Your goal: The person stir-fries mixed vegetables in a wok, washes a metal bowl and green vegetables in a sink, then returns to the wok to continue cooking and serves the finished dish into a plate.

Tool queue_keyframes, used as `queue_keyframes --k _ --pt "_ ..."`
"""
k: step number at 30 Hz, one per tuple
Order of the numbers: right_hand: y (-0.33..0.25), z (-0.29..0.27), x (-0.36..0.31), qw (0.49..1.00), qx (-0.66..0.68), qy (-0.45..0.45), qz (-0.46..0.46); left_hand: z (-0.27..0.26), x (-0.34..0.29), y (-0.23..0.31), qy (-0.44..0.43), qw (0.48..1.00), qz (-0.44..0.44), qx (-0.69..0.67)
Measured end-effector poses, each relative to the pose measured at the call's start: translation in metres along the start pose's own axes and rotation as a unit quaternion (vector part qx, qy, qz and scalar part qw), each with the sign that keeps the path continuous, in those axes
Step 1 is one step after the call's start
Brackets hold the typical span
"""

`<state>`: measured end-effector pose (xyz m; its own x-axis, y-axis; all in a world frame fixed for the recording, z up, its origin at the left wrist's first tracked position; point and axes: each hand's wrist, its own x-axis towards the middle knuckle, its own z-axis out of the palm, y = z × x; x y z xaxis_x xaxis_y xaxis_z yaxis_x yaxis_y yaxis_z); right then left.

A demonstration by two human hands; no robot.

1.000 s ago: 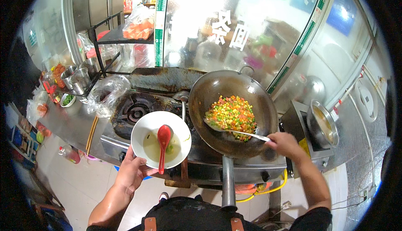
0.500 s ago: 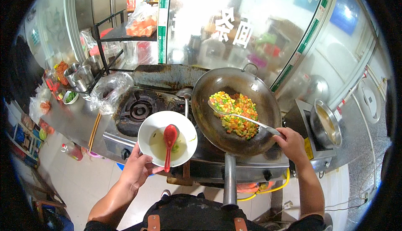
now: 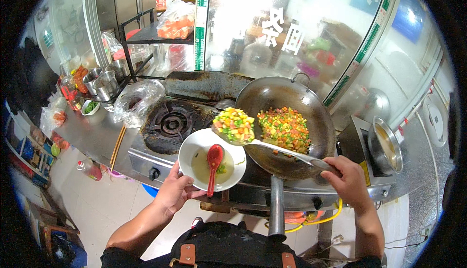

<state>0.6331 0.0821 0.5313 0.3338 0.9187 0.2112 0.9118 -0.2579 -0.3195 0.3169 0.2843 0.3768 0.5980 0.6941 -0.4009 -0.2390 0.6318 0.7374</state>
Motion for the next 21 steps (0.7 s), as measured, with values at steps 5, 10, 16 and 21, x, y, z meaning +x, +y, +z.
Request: queue_keyframes --k 5,10,16,21 --pt "-0.015 0.028 -0.006 0.999 0.045 -0.02 -0.007 0.0 -0.003 0.003 0.004 1.0 0.015 0.002" --pt "-0.018 0.04 -0.008 0.998 0.037 -0.016 -0.05 0.001 -0.006 0.007 0.01 1.0 0.01 -0.008" --pt "-0.018 0.041 -0.007 0.997 0.034 0.004 -0.064 0.001 -0.008 0.009 0.017 1.0 0.008 -0.004" --pt "-0.019 0.038 -0.006 0.997 0.029 0.0 -0.07 0.002 -0.008 0.011 0.025 1.0 0.005 0.001"
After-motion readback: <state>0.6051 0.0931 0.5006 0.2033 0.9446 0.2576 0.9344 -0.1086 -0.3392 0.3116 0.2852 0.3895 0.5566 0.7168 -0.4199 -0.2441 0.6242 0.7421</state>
